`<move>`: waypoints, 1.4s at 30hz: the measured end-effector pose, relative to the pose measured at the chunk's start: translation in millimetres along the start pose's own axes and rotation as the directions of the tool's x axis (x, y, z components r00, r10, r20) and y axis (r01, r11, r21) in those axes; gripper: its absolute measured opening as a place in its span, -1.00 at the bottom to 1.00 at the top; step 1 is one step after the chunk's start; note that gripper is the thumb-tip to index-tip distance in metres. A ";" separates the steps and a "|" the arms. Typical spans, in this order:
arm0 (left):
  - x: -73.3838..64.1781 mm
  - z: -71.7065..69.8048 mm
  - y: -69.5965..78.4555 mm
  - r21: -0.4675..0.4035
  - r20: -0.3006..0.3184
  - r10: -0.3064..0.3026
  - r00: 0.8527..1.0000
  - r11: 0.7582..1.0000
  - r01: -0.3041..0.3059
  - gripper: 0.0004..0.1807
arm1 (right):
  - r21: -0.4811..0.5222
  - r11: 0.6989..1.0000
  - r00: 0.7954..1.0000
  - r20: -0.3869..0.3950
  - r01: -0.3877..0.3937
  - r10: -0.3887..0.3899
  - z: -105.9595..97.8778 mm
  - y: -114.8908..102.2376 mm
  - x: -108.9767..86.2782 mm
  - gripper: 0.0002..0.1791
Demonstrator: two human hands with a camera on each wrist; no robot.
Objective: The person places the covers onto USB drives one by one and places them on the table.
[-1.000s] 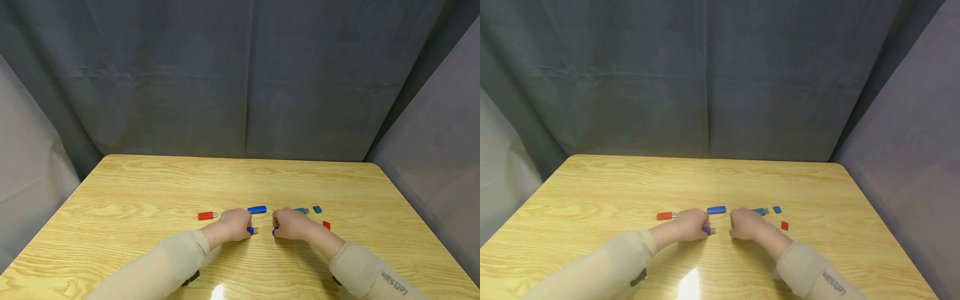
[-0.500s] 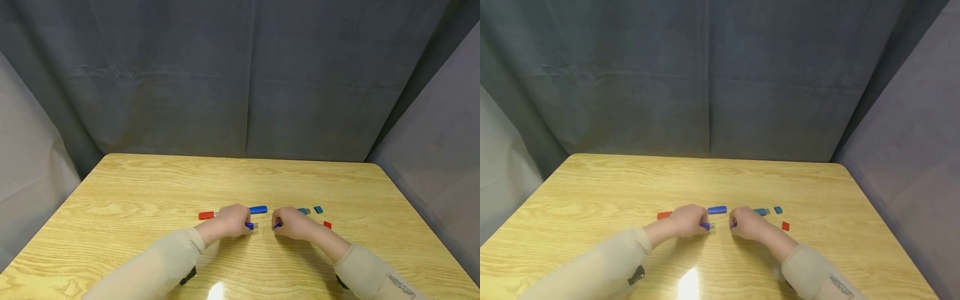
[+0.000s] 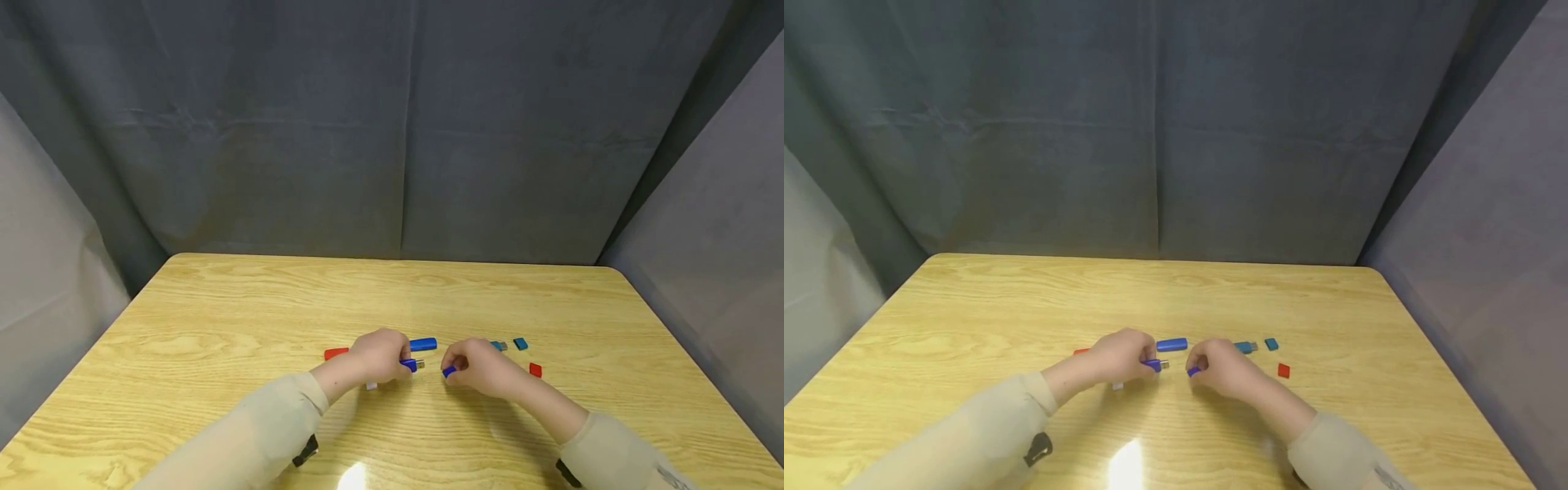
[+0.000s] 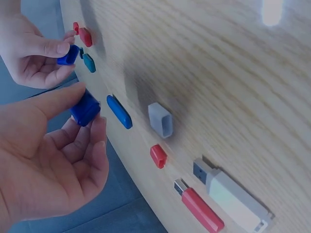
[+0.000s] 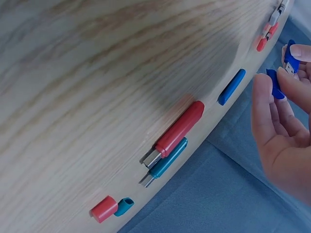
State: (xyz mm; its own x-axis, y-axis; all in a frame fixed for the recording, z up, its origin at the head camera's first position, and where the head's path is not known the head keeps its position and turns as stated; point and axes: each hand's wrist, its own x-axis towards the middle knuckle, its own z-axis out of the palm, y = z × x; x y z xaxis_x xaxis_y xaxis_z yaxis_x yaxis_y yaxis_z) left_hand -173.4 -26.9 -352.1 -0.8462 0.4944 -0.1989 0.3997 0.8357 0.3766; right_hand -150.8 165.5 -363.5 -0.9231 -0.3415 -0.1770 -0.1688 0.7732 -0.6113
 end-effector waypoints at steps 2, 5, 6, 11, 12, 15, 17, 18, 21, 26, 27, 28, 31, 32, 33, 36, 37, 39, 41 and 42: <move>-0.3 -0.6 0.5 -0.007 0.005 0.002 1.000 1.000 -0.002 -0.74 | 0.024 1.000 1.000 0.005 -0.006 0.006 -0.4 -0.5 -1.3 -0.92; -1.1 -1.2 1.6 -0.021 0.016 0.007 1.000 1.000 -0.006 -0.76 | 0.085 0.996 1.000 0.021 -0.012 0.011 -1.4 -0.8 -3.1 -0.91; -1.4 -1.4 1.9 -0.027 0.019 0.008 1.000 1.000 -0.007 -0.77 | 0.109 0.994 1.000 0.029 -0.014 0.011 -1.8 -0.7 -3.6 -0.91; -2.9 -3.6 3.8 -0.057 0.025 0.015 1.000 0.998 -0.013 -0.78 | 0.206 0.978 0.998 0.055 -0.010 -0.002 -2.4 0.2 -4.3 -0.92; -3.3 -4.2 4.2 -0.059 0.024 0.016 1.000 0.998 -0.014 -0.78 | 0.217 0.976 0.998 0.055 -0.007 -0.006 -2.5 0.3 -4.3 -0.92; -3.8 -5.3 5.2 -0.062 0.027 0.020 0.999 0.998 -0.018 -0.80 | 0.244 0.970 0.998 0.054 0.005 -0.018 -2.6 0.9 -4.4 -0.91; -4.4 -5.3 5.9 -0.061 0.032 0.018 0.999 0.998 -0.016 -0.80 | 0.262 0.965 0.998 0.058 0.013 -0.029 -3.1 0.7 -5.7 -0.89; -4.7 -5.1 6.4 -0.060 0.033 0.020 0.999 0.998 -0.018 -0.81 | 0.268 0.963 0.998 0.060 0.015 -0.032 -3.3 0.7 -6.4 -0.88; -5.4 -4.7 8.1 -0.061 0.039 0.025 0.999 0.998 -0.023 -0.81 | 0.276 0.961 0.997 0.059 0.024 -0.042 -3.7 0.8 -8.6 -0.86; -5.9 -5.0 11.2 -0.064 0.043 0.039 0.998 0.997 -0.037 -0.83 | 0.283 0.959 0.998 0.050 0.032 -0.048 -3.1 1.8 -10.1 -0.85; -6.0 -5.0 11.5 -0.066 0.043 0.043 0.998 0.997 -0.041 -0.83 | 0.284 0.958 0.998 0.048 0.033 -0.048 -2.9 1.8 -10.3 -0.86; -6.0 -4.9 11.8 -0.068 0.043 0.048 0.998 0.997 -0.045 -0.83 | 0.288 0.957 0.998 0.048 0.030 -0.046 -2.9 1.9 -10.5 -0.86; -6.4 -4.6 11.9 -0.078 0.046 0.056 0.997 0.996 -0.053 -0.84 | 0.292 0.956 0.998 0.042 0.024 -0.038 -2.8 2.2 -10.9 -0.86; -6.6 -4.7 11.8 -0.084 0.048 0.057 0.997 0.995 -0.052 -0.84 | 0.293 0.956 0.999 0.041 0.021 -0.035 -3.0 2.0 -11.2 -0.86; -6.8 -4.7 11.6 -0.088 0.050 0.057 0.997 0.995 -0.052 -0.84 | 0.293 0.956 0.999 0.039 0.021 -0.034 -3.1 2.0 -11.2 -0.86; -7.2 -5.0 11.1 -0.097 0.053 0.058 0.997 0.994 -0.053 -0.85 | 0.295 0.955 0.999 0.038 0.025 -0.038 -3.5 1.6 -11.5 -0.86; -7.3 -5.2 10.9 -0.100 0.053 0.058 0.997 0.994 -0.053 -0.85 | 0.295 0.955 0.998 0.039 0.027 -0.040 -3.6 1.5 -11.6 -0.86; -7.3 -5.4 10.7 -0.103 0.053 0.061 0.997 0.993 -0.055 -0.85 | 0.295 0.955 0.998 0.041 0.032 -0.046 -3.7 1.3 -11.8 -0.86; -7.3 -5.4 10.5 -0.108 0.053 0.063 0.997 0.992 -0.057 -0.85 | 0.296 0.955 0.998 0.041 0.036 -0.051 -3.9 0.8 -12.2 -0.87; -7.2 -5.4 10.5 -0.109 0.053 0.064 0.997 0.992 -0.058 -0.85 | 0.297 0.954 0.998 0.041 0.040 -0.055 -4.0 0.8 -12.2 -0.87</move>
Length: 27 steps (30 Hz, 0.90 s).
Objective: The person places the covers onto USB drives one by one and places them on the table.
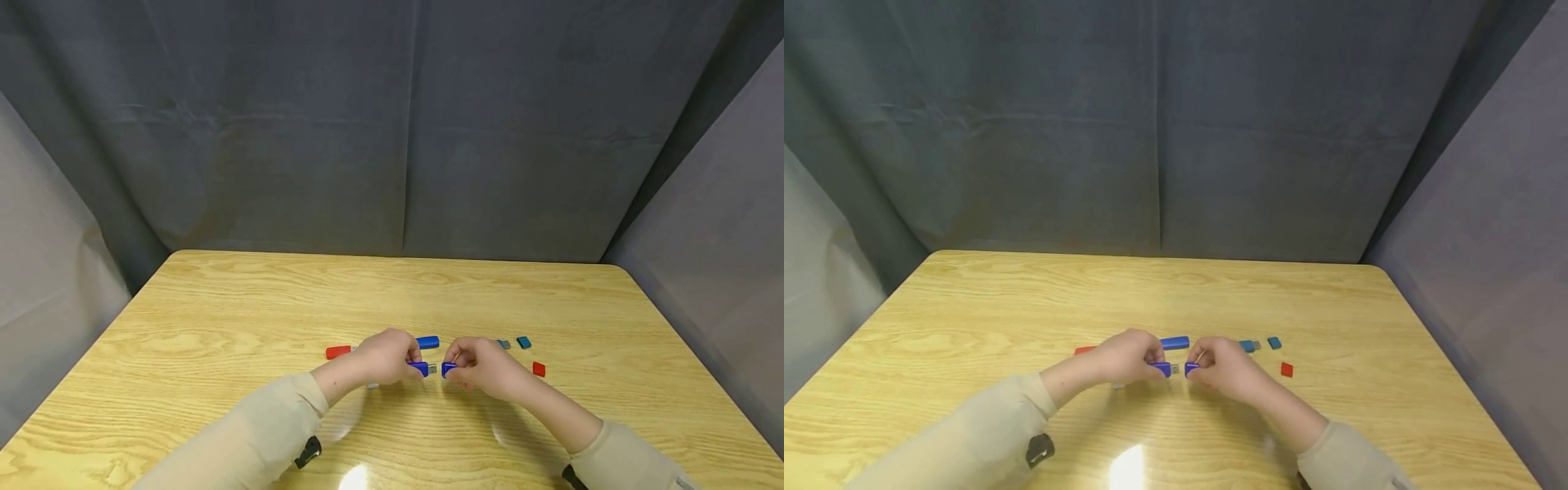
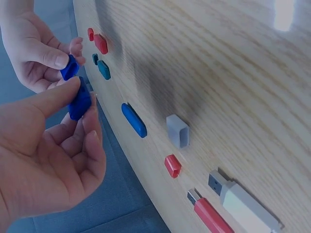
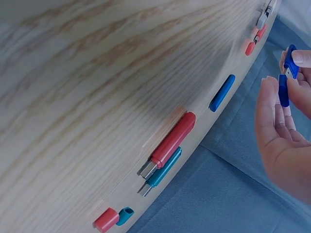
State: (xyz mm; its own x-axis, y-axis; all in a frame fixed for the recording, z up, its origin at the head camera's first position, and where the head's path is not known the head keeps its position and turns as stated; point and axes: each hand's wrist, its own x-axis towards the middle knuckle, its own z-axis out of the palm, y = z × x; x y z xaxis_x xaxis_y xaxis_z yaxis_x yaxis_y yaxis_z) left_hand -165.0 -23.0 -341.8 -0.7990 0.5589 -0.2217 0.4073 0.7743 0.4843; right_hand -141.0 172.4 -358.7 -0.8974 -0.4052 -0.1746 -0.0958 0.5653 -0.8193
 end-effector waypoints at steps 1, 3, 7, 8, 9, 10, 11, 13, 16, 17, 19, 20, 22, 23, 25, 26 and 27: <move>0.0 0.1 0.0 0.000 -0.001 0.002 1.000 1.000 -0.002 -0.85 | 0.000 1.000 1.000 -0.001 0.002 -0.002 -0.1 0.0 0.0 -0.87; 0.0 0.3 0.0 0.001 -0.001 0.005 1.000 1.000 -0.005 -0.85 | -0.001 1.000 1.000 -0.005 0.000 0.000 0.0 -0.2 0.1 -0.88; -0.4 0.5 0.9 0.000 -0.001 0.008 1.000 1.000 -0.008 -0.84 | -0.002 1.000 1.000 -0.008 -0.005 0.005 0.1 0.1 0.7 -0.91; -0.5 0.6 1.2 -0.001 0.000 0.009 1.000 1.000 -0.009 -0.84 | -0.003 1.000 1.000 -0.009 -0.008 0.008 0.1 0.0 0.7 -0.91; -0.7 0.7 1.4 -0.003 0.000 0.010 1.000 1.000 -0.010 -0.84 | -0.001 1.000 1.000 -0.007 -0.004 0.004 0.2 0.1 0.7 -0.91; -0.9 0.8 1.7 -0.003 0.001 0.010 1.000 1.000 -0.010 -0.84 | 0.001 1.000 1.000 -0.006 -0.001 0.001 0.2 0.0 0.6 -0.91; -1.1 0.8 1.9 -0.004 0.001 0.011 1.000 1.000 -0.011 -0.85 | 0.003 1.000 1.000 -0.006 -0.002 0.002 0.3 -0.5 0.5 -0.91; -1.4 0.8 2.1 -0.002 0.000 0.016 1.000 1.000 -0.016 -0.85 | 0.006 1.000 1.000 -0.003 0.006 -0.006 0.7 -0.8 0.3 -0.91; -2.0 1.0 2.2 -0.001 -0.001 0.019 1.000 1.000 -0.019 -0.85 | 0.013 1.000 1.000 0.000 0.014 -0.014 1.3 -2.1 -0.4 -0.90; -2.2 1.1 2.3 0.000 -0.002 0.020 1.000 1.000 -0.020 -0.85 | 0.013 1.000 1.000 0.001 0.016 -0.016 1.6 -2.4 -0.4 -0.90; -2.7 1.6 2.4 -0.003 -0.003 0.017 1.000 1.000 -0.017 -0.86 | 0.013 1.000 1.000 0.002 0.017 -0.017 2.1 -2.8 -0.5 -0.90; -2.8 2.0 2.5 -0.004 -0.003 0.015 1.000 1.000 -0.015 -0.86 | 0.013 1.000 1.000 0.002 0.016 -0.016 2.3 -3.1 -0.5 -0.90; -3.2 2.7 2.6 -0.009 -0.002 0.013 1.000 1.000 -0.013 -0.86 | 0.012 1.000 1.000 0.003 0.016 -0.016 2.8 -3.3 -0.3 -0.90; -3.3 3.0 2.7 -0.009 -0.002 0.014 1.000 1.000 -0.014 -0.86 | 0.010 1.000 1.000 0.003 0.016 -0.016 2.9 -3.4 -0.3 -0.90; -3.3 3.4 2.8 -0.014 -0.003 0.014 1.000 1.000 -0.014 -0.86 | 0.008 1.000 1.000 0.003 0.017 -0.017 3.2 -3.7 -0.1 -0.90; -3.2 3.6 2.8 -0.017 -0.002 0.015 1.000 1.000 -0.015 -0.85 | 0.008 1.000 1.000 0.004 0.018 -0.018 3.4 -3.7 -0.1 -0.90; -3.1 3.6 2.8 -0.019 -0.002 0.017 1.000 1.000 -0.017 -0.85 | 0.006 1.000 1.000 0.004 0.019 -0.019 3.5 -3.9 0.0 -0.90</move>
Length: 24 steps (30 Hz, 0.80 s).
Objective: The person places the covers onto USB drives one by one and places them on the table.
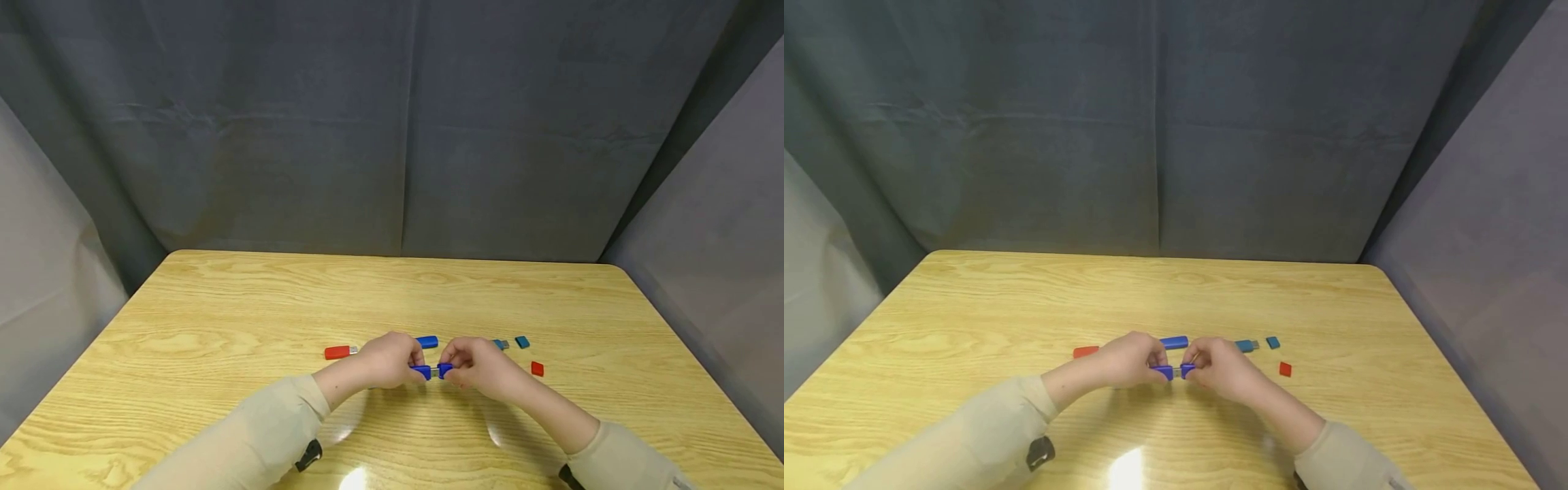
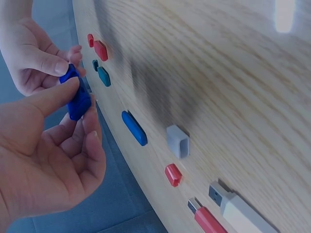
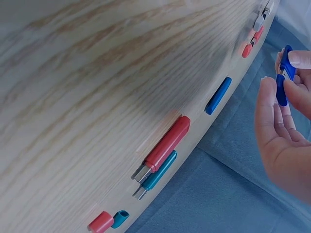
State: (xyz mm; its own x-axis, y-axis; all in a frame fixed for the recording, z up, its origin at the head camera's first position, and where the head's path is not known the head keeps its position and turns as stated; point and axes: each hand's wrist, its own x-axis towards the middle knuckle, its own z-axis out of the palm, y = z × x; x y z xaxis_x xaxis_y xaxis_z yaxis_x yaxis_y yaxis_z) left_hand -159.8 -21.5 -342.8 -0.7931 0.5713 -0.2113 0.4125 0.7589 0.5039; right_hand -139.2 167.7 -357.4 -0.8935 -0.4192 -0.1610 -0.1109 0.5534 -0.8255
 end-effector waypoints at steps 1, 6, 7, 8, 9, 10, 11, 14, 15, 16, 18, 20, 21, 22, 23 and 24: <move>0.2 0.2 -0.1 0.000 -0.001 0.001 1.000 1.000 -0.001 -0.85 | -0.003 1.000 1.000 0.001 0.001 -0.001 0.2 -0.2 0.1 -0.90; 0.8 1.0 -0.2 -0.004 0.000 0.006 1.000 1.000 -0.006 -0.85 | -0.021 1.000 1.000 0.006 0.002 -0.002 1.4 -1.3 0.7 -0.90; 0.8 1.0 -0.1 -0.006 0.001 0.006 1.000 1.000 -0.006 -0.85 | -0.023 1.000 1.000 0.007 0.003 -0.002 1.7 -1.4 0.9 -0.90; 0.7 1.1 0.0 -0.006 0.002 0.005 1.000 1.000 -0.005 -0.85 | -0.024 1.000 1.000 0.008 0.002 -0.002 2.0 -1.8 0.9 -0.90; 0.7 1.2 0.1 -0.004 0.001 0.004 1.000 1.000 -0.004 -0.85 | -0.025 1.000 1.000 0.008 0.002 -0.001 2.3 -2.1 1.0 -0.90; 0.7 1.1 0.2 -0.004 0.001 0.004 1.000 1.000 -0.004 -0.85 | -0.026 1.000 1.000 0.009 0.000 0.000 2.4 -2.4 1.1 -0.90; 0.5 1.1 0.3 -0.005 0.001 0.002 1.000 1.000 -0.002 -0.85 | -0.031 1.000 1.000 0.007 0.001 -0.001 2.7 -2.8 1.1 -0.90; -0.2 0.9 0.9 -0.008 0.000 0.002 1.000 1.000 -0.002 -0.86 | -0.034 0.999 1.000 0.005 -0.007 0.007 3.5 -4.2 0.9 -0.89; -0.3 0.9 1.1 -0.010 -0.002 0.003 1.000 1.000 -0.003 -0.86 | -0.037 0.999 1.000 0.004 -0.009 0.009 3.7 -4.6 0.9 -0.88; -0.4 0.8 1.3 -0.011 -0.004 0.006 1.000 1.000 -0.006 -0.87 | -0.037 0.999 1.000 0.003 -0.011 0.011 3.9 -4.9 0.9 -0.87; -0.8 0.7 1.8 -0.013 -0.008 0.012 1.000 1.000 -0.012 -0.88 | -0.036 0.999 1.000 0.001 -0.017 0.017 4.4 -5.6 0.9 -0.85; -1.1 0.7 2.2 -0.013 -0.011 0.018 1.000 1.000 -0.018 -0.88 | -0.032 0.999 1.000 -0.001 -0.021 0.021 4.8 -6.1 1.1 -0.83; -1.2 0.7 2.3 -0.011 -0.013 0.021 1.000 1.000 -0.021 -0.88 | -0.029 0.999 1.000 -0.001 -0.022 0.022 4.9 -6.2 1.1 -0.83; -1.3 0.8 2.4 -0.008 -0.016 0.025 1.000 1.000 -0.025 -0.88 | -0.026 0.999 1.000 0.000 -0.023 0.023 5.0 -6.3 1.1 -0.83; -1.4 0.9 2.5 -0.007 -0.017 0.027 1.000 1.000 -0.027 -0.88 | -0.025 0.999 1.000 0.000 -0.025 0.025 5.0 -6.2 1.2 -0.83; -1.5 1.0 2.6 -0.006 -0.018 0.029 0.999 1.000 -0.029 -0.87 | -0.022 0.999 1.000 0.000 -0.026 0.026 5.0 -6.1 1.2 -0.83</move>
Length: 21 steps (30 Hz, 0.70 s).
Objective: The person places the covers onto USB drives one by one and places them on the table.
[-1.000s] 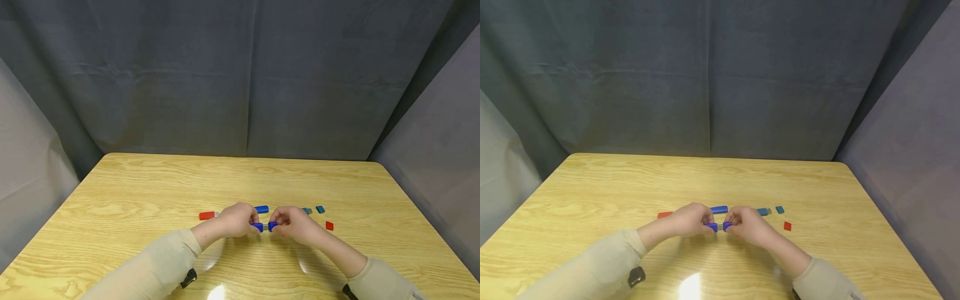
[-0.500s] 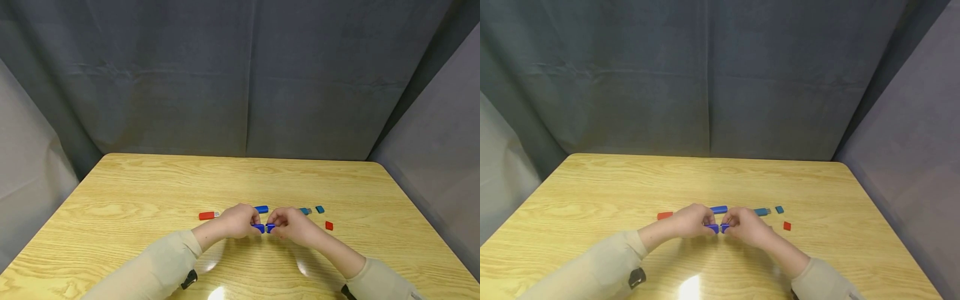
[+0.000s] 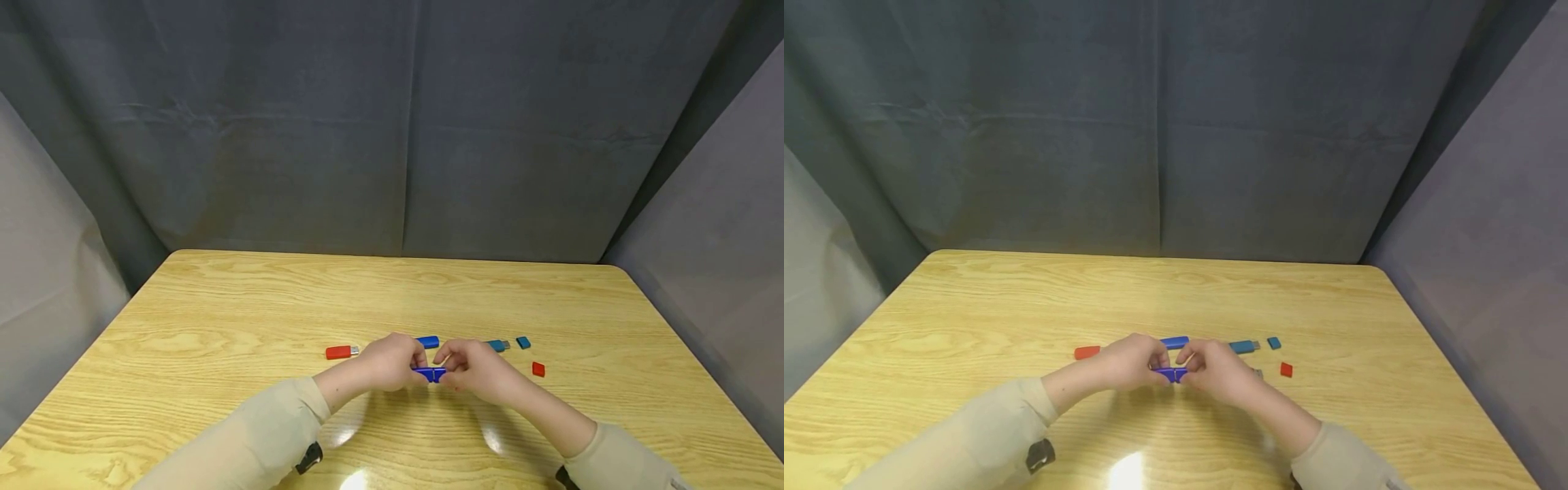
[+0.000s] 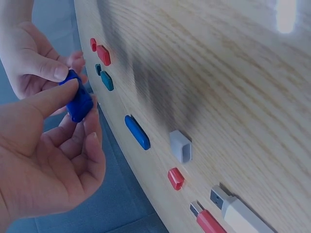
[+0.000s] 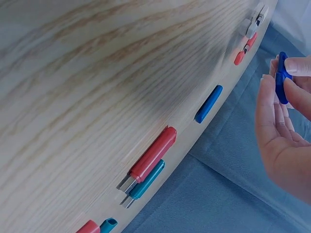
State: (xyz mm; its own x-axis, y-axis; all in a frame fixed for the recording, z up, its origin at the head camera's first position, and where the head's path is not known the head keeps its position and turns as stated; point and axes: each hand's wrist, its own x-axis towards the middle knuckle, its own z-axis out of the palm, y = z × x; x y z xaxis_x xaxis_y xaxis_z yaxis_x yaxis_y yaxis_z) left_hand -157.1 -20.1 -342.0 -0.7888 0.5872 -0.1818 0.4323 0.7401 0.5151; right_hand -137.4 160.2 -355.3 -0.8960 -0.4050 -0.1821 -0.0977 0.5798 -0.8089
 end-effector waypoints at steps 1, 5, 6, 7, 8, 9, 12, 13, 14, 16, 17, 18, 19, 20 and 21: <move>0.0 0.1 0.0 -0.001 0.000 0.002 1.000 1.000 -0.002 -0.87 | 0.002 1.000 1.000 0.001 -0.001 0.001 0.0 0.2 0.0 -0.84; 0.1 0.2 0.2 -0.017 -0.001 0.004 1.000 1.000 -0.004 -0.86 | 0.000 1.000 1.000 0.006 0.002 -0.002 -0.9 2.2 -0.3 -0.91; 0.1 0.2 0.3 -0.022 -0.001 0.004 1.000 1.000 -0.004 -0.86 | 0.000 1.000 1.000 0.008 0.004 -0.004 -1.2 2.8 -0.4 -0.92; 0.1 0.1 0.4 -0.027 -0.002 0.004 1.000 1.000 -0.004 -0.86 | 0.001 1.000 1.000 0.011 0.006 -0.006 -1.5 3.4 -0.4 -0.93; 0.1 0.2 0.5 -0.031 -0.002 0.003 1.000 1.000 -0.003 -0.86 | 0.001 1.000 1.000 0.014 0.009 -0.009 -1.8 3.9 -0.5 -0.93; -0.1 0.2 0.7 -0.034 -0.001 0.002 1.000 0.999 -0.002 -0.86 | 0.001 1.000 1.000 0.017 0.010 -0.010 -2.0 4.2 -0.6 -0.93; -0.3 0.6 0.8 -0.037 0.001 0.001 1.000 0.999 -0.001 -0.87 | 0.005 1.000 1.000 0.024 0.015 -0.015 -2.0 4.6 -0.7 -0.92; -0.4 0.7 0.8 -0.038 0.001 0.002 1.000 0.999 -0.002 -0.87 | 0.005 1.000 1.000 0.024 0.016 -0.016 -1.9 4.5 -0.8 -0.92; -0.5 0.8 0.8 -0.040 0.000 0.003 1.000 0.999 -0.003 -0.87 | 0.005 1.000 1.000 0.024 0.016 -0.016 -1.8 4.3 -0.9 -0.92; -0.8 0.9 0.8 -0.043 -0.004 0.010 1.000 0.999 -0.010 -0.87 | 0.004 1.000 1.000 0.022 0.015 -0.015 -1.5 3.7 -1.1 -0.92; -0.8 1.0 0.7 -0.046 -0.006 0.014 1.000 0.999 -0.014 -0.87 | 0.005 1.000 1.000 0.021 0.013 -0.013 -1.4 3.4 -1.2 -0.92; -0.9 1.0 0.7 -0.049 -0.010 0.018 1.000 0.999 -0.019 -0.87 | 0.003 1.000 1.000 0.019 0.011 -0.011 -1.3 3.2 -1.4 -0.92; -1.0 1.1 0.6 -0.053 -0.012 0.022 1.000 0.998 -0.022 -0.87 | 0.002 1.000 1.000 0.018 0.010 -0.010 -1.2 3.0 -1.4 -0.92; -1.2 1.1 0.7 -0.058 -0.015 0.026 1.000 0.998 -0.027 -0.87 | 0.001 1.000 1.000 0.018 0.008 -0.008 -1.1 2.9 -1.5 -0.92; -1.3 1.3 0.6 -0.062 -0.018 0.030 0.999 0.998 -0.031 -0.87 | 0.000 1.000 1.000 0.018 0.006 -0.006 -1.0 2.8 -1.6 -0.92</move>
State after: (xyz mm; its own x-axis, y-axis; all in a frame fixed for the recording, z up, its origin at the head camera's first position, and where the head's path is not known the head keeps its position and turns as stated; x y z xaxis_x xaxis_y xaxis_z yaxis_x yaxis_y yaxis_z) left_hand -155.3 -19.9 -342.6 -0.7830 0.6033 -0.1515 0.4285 0.6997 0.5717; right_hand -136.7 163.2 -356.7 -0.8876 -0.4209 -0.1869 -0.1032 0.5774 -0.8099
